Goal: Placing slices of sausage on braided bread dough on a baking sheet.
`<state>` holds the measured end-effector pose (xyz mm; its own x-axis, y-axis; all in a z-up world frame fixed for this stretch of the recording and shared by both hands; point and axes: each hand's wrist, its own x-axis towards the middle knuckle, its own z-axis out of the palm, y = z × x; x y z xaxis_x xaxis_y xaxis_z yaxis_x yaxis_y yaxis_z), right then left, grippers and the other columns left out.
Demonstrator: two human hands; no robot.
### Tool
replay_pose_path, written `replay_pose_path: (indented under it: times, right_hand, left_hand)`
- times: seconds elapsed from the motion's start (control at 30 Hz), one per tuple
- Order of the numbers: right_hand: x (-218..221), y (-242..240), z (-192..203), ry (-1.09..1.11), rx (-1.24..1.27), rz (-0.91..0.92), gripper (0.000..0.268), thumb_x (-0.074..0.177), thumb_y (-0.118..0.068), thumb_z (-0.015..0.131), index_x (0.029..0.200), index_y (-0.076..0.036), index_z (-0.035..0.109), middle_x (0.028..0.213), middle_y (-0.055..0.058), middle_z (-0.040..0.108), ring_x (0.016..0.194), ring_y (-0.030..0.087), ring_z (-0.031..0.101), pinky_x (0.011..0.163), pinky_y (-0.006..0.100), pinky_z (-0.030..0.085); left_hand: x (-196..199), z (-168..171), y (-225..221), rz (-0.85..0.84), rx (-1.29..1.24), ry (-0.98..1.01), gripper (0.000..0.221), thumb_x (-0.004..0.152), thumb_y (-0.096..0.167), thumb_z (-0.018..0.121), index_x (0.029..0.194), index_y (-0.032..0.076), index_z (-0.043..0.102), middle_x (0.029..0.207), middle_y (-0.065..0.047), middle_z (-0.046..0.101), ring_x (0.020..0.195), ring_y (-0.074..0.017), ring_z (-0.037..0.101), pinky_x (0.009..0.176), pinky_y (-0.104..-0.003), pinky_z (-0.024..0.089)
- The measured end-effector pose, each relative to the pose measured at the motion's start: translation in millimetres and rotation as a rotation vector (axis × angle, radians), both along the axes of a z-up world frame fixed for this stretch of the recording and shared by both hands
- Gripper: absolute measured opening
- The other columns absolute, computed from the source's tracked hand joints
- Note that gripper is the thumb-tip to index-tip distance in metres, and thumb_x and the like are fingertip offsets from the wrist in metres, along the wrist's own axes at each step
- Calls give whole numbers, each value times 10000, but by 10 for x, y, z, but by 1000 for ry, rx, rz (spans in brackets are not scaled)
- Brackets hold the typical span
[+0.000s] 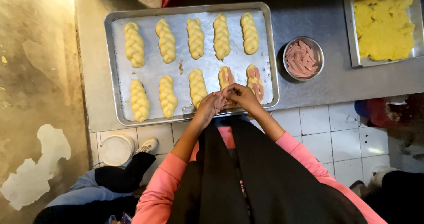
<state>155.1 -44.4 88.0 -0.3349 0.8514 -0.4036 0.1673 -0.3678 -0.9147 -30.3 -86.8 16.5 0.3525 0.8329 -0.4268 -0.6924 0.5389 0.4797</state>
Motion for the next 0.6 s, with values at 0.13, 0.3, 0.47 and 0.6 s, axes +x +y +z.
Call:
replay_pose_path:
  times: [0.13,0.3,0.47,0.6]
  right_hand:
    - [65,54,-214,-5,123,26,191,933,-99,729,1101,-14,695,947,-6,729,857,64,664,774,227,554]
    - [75,92,-50,12,208,6,278,886,-3,716,1157,-12,654,1001,38,725,928,99,688,819,245,566]
    - [165,195,167,-30,229,14,261,884,5,727,1132,-11,645,1017,38,727,935,100,687,823,249,549]
    - [262,289,354,-267,270,37,223,897,-19,737,1110,-30,670,942,44,712,865,93,676,782,250,546]
  left_hand:
    - [1,249,28,-23,18,-51,328,1054,158,443,1270,-56,566,1144,-154,702,962,-264,722,910,-409,594]
    - [60,273,42,-46,116,20,289,1079,94,505,1337,-26,556,1163,-116,664,954,-211,682,890,-382,577]
    - [19,284,48,3,131,39,199,1060,83,505,1221,-15,568,1140,-117,661,974,-217,694,893,-381,589]
    - [-8,261,48,36,168,11,134,1064,82,506,1138,-5,575,1077,-130,653,936,-240,689,886,-404,591]
